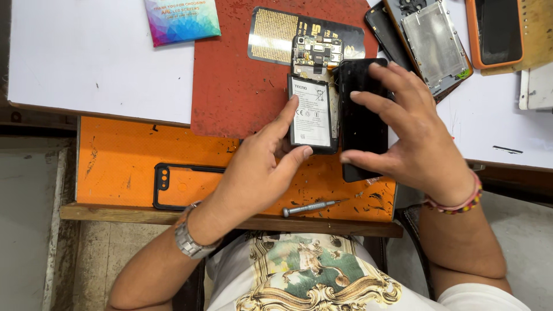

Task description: The person disassembles a smartphone using a screwdriver, removes the back cover and internal components, and then reassembles the device by reconnecting the battery and screen. The person tests the screen functionality by pressing the power button.

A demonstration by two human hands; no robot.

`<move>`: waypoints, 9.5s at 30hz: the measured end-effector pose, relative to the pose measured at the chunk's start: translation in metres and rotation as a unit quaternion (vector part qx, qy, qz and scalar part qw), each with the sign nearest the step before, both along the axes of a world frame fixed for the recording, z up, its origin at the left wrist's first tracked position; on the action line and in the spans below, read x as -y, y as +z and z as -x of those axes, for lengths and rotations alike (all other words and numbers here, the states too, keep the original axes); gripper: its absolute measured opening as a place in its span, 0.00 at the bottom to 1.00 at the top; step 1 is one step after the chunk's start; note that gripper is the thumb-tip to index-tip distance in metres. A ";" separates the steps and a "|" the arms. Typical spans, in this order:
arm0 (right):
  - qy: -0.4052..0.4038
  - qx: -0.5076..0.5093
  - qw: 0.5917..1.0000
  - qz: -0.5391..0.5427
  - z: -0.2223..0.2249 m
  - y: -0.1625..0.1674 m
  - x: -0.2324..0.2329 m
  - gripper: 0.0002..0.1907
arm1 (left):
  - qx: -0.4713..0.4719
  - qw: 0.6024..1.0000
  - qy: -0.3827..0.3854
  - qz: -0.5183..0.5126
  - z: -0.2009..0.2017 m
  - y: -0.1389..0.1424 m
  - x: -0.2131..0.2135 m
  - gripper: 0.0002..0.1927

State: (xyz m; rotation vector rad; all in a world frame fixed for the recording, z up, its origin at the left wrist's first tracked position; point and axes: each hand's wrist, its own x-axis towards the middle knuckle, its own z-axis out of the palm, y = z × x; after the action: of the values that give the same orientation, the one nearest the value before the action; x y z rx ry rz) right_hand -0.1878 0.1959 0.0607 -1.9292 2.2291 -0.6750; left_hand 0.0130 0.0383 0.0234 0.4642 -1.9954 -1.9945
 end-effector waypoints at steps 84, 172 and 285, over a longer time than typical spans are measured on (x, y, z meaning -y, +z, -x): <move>0.008 -0.052 0.981 0.185 -0.018 0.028 -0.002 0.11 | 0.045 0.896 0.045 0.440 0.017 -0.002 0.022 0.14; -0.034 0.044 0.921 0.385 -0.002 -0.067 -0.016 0.14 | 0.022 0.754 -0.016 0.656 0.041 -0.004 0.075 0.33; -0.008 -0.035 0.999 0.039 -0.012 0.024 0.003 0.22 | -0.216 0.930 0.006 0.298 0.033 -0.021 0.043 0.13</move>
State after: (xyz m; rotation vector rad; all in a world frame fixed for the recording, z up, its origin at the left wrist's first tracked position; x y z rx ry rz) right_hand -0.1763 0.1926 0.0851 -2.0023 2.2940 -0.7181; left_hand -0.0203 -0.0050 0.0027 -0.0992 -2.1336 -1.2291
